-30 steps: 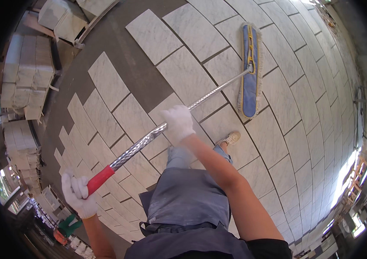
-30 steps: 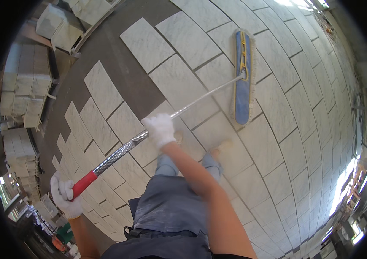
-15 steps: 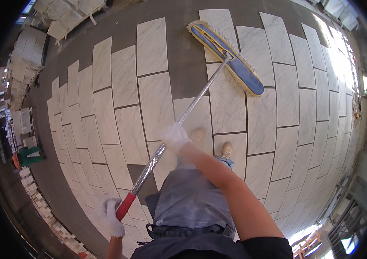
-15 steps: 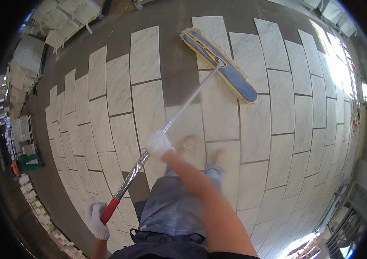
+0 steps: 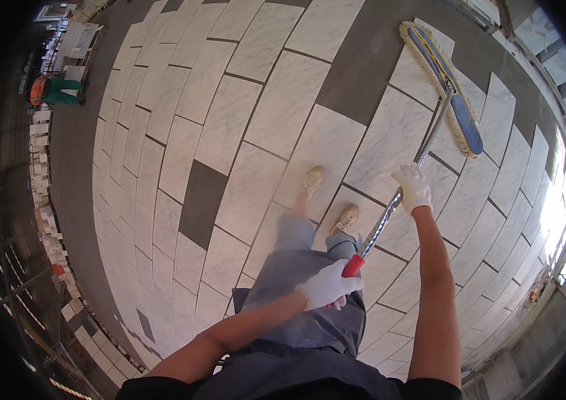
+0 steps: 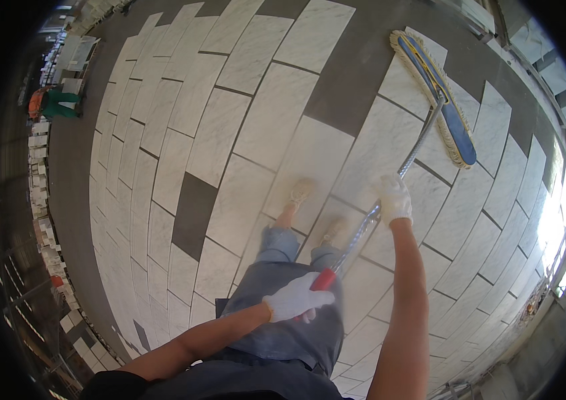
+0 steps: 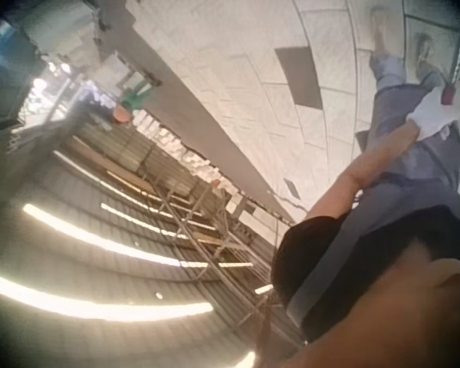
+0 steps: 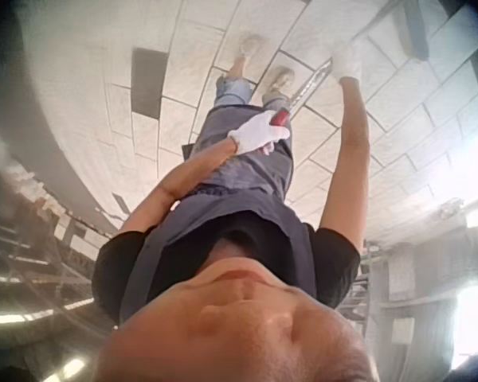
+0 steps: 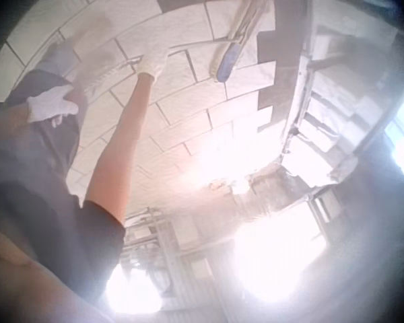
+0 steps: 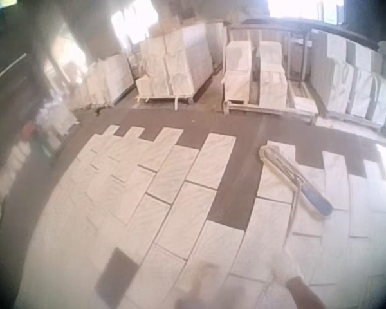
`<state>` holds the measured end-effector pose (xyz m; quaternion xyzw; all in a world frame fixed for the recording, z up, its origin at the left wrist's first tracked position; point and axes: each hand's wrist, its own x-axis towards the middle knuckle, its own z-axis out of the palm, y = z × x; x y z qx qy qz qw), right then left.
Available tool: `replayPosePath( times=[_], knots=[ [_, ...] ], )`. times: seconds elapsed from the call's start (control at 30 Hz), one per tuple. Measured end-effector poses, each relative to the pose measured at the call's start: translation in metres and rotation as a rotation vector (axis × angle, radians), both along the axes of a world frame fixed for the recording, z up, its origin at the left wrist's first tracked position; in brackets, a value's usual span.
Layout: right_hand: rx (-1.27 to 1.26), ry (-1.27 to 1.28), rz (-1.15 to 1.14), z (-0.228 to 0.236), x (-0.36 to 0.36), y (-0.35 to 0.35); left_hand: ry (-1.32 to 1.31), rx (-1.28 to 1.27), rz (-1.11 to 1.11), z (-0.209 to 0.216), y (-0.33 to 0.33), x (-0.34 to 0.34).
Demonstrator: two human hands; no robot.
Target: The person mops a tiled floor using a flat mop with a long handle. They move the mop back and forth across the floor in a large room with stacked tiles and wooden furniture visible in the background.
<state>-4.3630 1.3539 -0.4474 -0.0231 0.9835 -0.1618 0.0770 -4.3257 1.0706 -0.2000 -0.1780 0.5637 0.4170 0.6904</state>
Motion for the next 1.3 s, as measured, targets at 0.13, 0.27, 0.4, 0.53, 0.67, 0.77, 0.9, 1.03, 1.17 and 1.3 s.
replayPosePath(
  times=[0.13, 0.27, 0.4, 0.53, 0.67, 0.77, 0.9, 1.03, 1.17, 1.3],
  knots=[
    [-0.027, -0.04, 0.063, 0.004, 0.019, -0.01, 0.056, -0.019, -0.047, 0.016, -0.032, 0.027],
    [-0.074, -0.135, 0.033, 0.003, 0.047, -0.046, 0.015, -0.073, -0.104, 0.049, -0.086, 0.061],
    [-0.053, -0.19, -0.046, -0.003, 0.105, -0.112, 0.013, -0.13, -0.228, 0.062, -0.171, 0.113],
    [0.065, -0.47, 0.009, -0.016, 0.16, -0.241, 0.194, -0.254, -0.281, 0.067, -0.311, 0.183],
    [-0.3, -0.034, 0.168, 0.009, 0.244, -0.425, 0.078, -0.534, -0.081, 0.117, -0.471, 0.276],
    [-0.433, -0.242, 0.294, 0.045, 0.303, -0.551, -0.025, -0.71, 0.048, 0.183, -0.557, 0.363],
    [-0.697, -0.332, 0.564, 0.08, 0.346, -0.658, -0.036, -0.748, 0.172, 0.236, -0.605, 0.476],
    [-0.697, -0.416, 0.848, 0.081, 0.328, -0.676, -0.096, -0.763, 0.37, 0.225, -0.597, 0.518],
    [-0.537, -0.422, 0.937, 0.061, 0.259, -0.661, -0.119, -0.727, 0.432, 0.188, -0.557, 0.473],
    [-0.379, -0.447, 0.911, 0.034, 0.158, -0.618, -0.142, -0.654, 0.516, 0.148, -0.502, 0.37]
  ],
)
